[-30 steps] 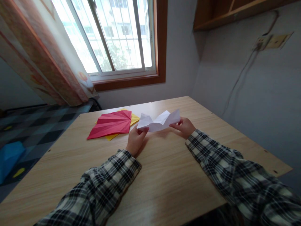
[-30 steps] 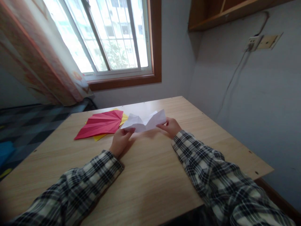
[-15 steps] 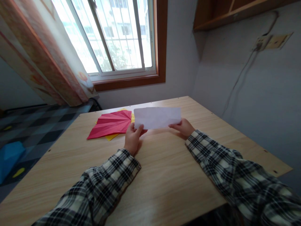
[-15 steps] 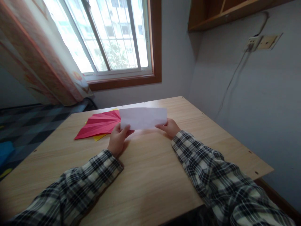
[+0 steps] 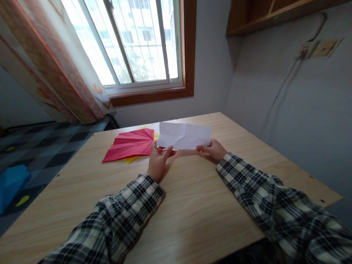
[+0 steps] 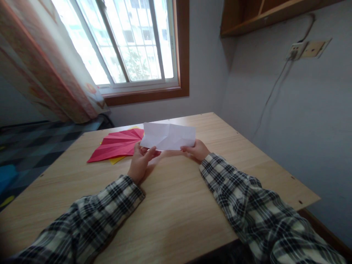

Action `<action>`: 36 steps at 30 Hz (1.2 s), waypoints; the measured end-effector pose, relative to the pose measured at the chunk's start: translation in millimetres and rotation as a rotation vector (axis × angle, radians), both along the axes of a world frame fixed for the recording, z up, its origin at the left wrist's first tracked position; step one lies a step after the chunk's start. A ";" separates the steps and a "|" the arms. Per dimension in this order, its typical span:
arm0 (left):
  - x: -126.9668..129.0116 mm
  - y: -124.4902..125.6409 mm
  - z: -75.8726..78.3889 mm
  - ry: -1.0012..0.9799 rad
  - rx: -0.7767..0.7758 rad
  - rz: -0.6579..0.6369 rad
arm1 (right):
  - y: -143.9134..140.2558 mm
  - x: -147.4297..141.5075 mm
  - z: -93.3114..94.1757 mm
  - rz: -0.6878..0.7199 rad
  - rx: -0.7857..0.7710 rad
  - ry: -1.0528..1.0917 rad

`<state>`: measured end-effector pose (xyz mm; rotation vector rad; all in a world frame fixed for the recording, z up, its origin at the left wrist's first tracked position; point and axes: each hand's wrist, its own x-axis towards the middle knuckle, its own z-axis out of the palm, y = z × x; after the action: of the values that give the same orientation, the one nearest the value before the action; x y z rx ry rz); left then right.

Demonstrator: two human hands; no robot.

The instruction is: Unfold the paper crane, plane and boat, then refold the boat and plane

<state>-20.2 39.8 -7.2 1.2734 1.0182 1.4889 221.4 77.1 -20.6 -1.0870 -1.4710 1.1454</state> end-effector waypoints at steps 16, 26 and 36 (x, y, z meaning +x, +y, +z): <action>-1.6 4.2 -3.8 -0.024 0.025 0.067 | 1.7 2.5 -9.1 0.082 0.117 -0.039; -2.3 6.9 -5.5 -0.011 0.063 0.032 | 4.2 3.2 -16.5 0.122 0.121 -0.044; -1.9 9.4 -9.6 0.039 0.139 0.024 | -2.1 -1.5 -7.6 0.126 0.087 -0.086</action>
<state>-22.1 49.2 -16.8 1.3972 0.9719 1.5811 220.0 75.0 -28.2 -1.0061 -1.6611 1.1216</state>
